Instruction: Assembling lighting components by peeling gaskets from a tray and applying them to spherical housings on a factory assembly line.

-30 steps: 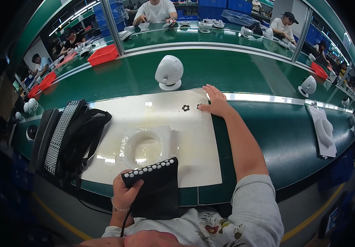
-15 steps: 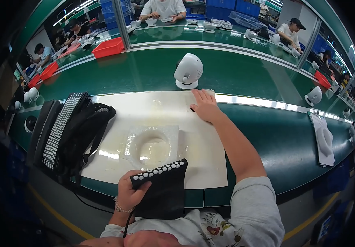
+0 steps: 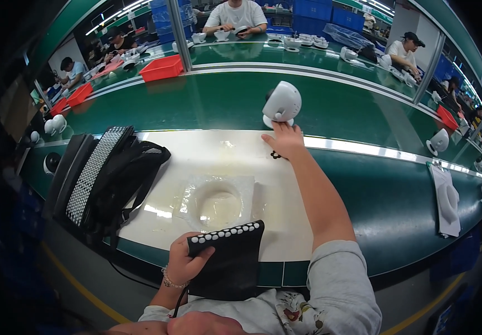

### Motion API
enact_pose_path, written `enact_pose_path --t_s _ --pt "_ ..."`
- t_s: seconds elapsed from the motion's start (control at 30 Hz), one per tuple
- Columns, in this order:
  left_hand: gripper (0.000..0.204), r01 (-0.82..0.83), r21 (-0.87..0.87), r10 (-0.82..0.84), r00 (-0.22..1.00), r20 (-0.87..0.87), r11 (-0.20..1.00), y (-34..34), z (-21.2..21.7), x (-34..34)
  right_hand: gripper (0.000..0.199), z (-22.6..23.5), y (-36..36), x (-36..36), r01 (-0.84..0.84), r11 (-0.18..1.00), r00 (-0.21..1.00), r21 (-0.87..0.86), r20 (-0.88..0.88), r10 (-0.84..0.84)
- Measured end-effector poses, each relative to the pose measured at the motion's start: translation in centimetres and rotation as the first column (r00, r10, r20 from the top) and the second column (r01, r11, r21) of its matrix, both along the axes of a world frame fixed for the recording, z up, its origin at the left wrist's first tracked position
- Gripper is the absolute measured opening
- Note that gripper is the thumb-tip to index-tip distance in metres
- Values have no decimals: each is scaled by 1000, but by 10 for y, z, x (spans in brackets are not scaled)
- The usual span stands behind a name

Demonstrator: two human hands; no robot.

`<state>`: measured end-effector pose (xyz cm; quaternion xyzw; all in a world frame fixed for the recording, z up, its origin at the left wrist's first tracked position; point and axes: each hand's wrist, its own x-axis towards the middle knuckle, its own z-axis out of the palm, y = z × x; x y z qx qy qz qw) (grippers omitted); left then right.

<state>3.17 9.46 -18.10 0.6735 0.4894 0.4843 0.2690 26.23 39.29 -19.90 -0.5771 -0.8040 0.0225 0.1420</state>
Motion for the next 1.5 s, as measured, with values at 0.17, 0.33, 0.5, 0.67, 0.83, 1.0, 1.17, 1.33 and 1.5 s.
enact_pose_path --t_s 0.17,0.33,0.5,0.67,0.83,1.0,1.17,1.33,1.5 --pt "18 -20 -23 20 1000 -1 1000 -3 1 0 43 -3 5 8 2 919 992 394 -117 48" --pt "18 -10 -61 12 1000 25 998 -1 3 2 15 4 16 35 35 731 895 681 -346 280" --pt "18 -7 -26 7 1000 22 1000 -2 3 0 15 57 -39 25 -11 691 809 723 -400 432" --pt "19 -6 -16 7 999 34 1000 -2 3 -2 20 94 -98 -20 -214 944 265 251 -915 303" --pt "18 9 55 -10 1000 19 998 -3 1 -3 32 96 -150 -52 -507 857 329 -90 -939 96" --pt "19 14 -18 -13 999 34 1000 -3 4 -2 36 71 -172 -49 -630 742 392 -229 -919 50" --pt "14 -6 58 1 997 81 998 -1 4 -1 41 90 -187 -35 -590 681 573 -433 -819 -24" --pt "14 -21 66 15 996 85 998 -1 0 -3 45 99 -189 -32 -458 889 809 -29 -429 402" --pt "11 1 145 -13 997 78 989 -1 2 -3 41 103 -198 -29 -567 635 681 525 -135 720"
